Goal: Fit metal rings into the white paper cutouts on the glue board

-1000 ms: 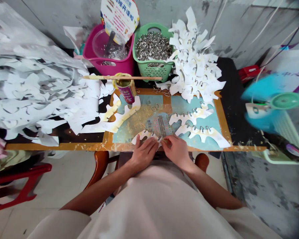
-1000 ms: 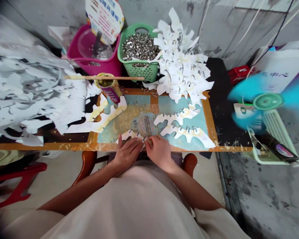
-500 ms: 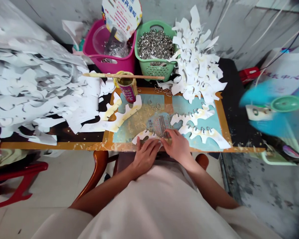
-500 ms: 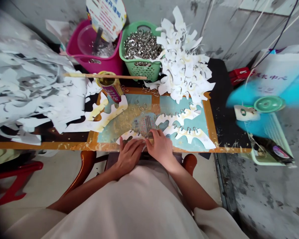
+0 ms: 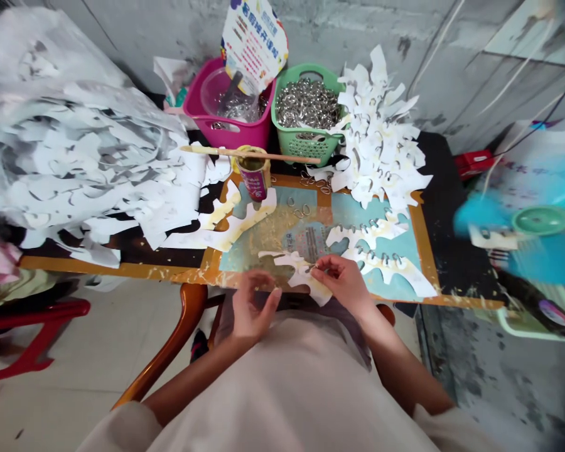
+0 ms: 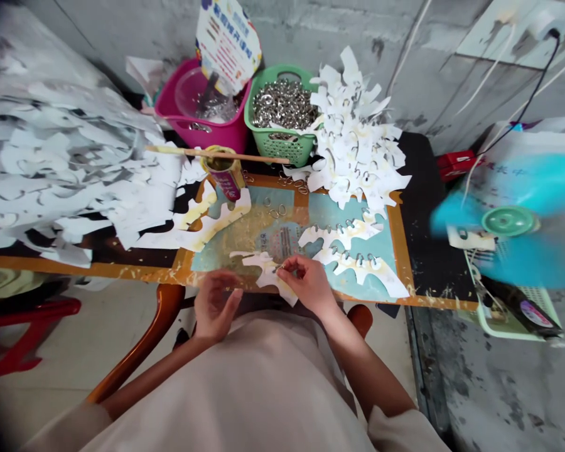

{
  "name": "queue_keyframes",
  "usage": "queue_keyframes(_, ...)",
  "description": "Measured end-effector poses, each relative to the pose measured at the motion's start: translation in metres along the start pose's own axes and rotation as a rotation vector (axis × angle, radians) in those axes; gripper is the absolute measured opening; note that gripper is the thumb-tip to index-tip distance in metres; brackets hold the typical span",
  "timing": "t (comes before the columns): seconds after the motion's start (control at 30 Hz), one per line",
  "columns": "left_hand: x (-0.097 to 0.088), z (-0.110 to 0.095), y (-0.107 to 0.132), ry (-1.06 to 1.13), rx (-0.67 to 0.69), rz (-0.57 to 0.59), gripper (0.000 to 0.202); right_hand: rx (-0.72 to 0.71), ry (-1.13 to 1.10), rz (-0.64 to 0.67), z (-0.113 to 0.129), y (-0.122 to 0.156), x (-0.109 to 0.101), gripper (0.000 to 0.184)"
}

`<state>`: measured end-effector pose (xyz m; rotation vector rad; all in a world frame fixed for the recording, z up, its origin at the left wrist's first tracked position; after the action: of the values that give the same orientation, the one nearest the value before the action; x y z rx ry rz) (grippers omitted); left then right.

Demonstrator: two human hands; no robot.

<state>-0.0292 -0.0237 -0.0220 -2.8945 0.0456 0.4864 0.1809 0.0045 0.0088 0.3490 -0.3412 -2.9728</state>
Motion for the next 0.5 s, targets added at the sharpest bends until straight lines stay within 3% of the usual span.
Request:
queue_keyframes(0.1,0.008,-0.008,-0.009,0.147,-0.226,0.247,0.030,0.008,-0.076,0.031,0.008,0.004,0.007,0.023)
queue_keyframes(0.2,0.015,-0.016,-0.020,0.284,-0.293,0.230,0.039,-0.006,-0.084,0.064,0.012,0.010,0.011,0.023)
queue_keyframes(0.3,0.015,-0.024,-0.027,0.308,-0.287,0.216,0.044,-0.074,0.005,0.030,0.017,0.015,0.005,0.023)
queue_keyframes(0.4,0.011,-0.030,-0.030,0.173,-0.192,0.219,0.042,-0.189,0.169,-0.056,0.024,0.016,-0.002,0.022)
queue_keyframes(0.5,0.009,-0.033,-0.029,0.025,-0.101,0.203,0.041,-0.281,0.305,-0.011,0.030,0.015,0.001,0.018)
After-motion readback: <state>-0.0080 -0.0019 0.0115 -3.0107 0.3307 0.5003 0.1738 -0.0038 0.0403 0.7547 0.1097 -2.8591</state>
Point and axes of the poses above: each hand's wrist, its own y-axis away from the middle knuckle, its own x-axis out of the palm, z = x × y, the point moved 1 cm from there along -y, towards the middle knuckle, and after that the axes turned 4 degrees about z, right-handed, at the moved point
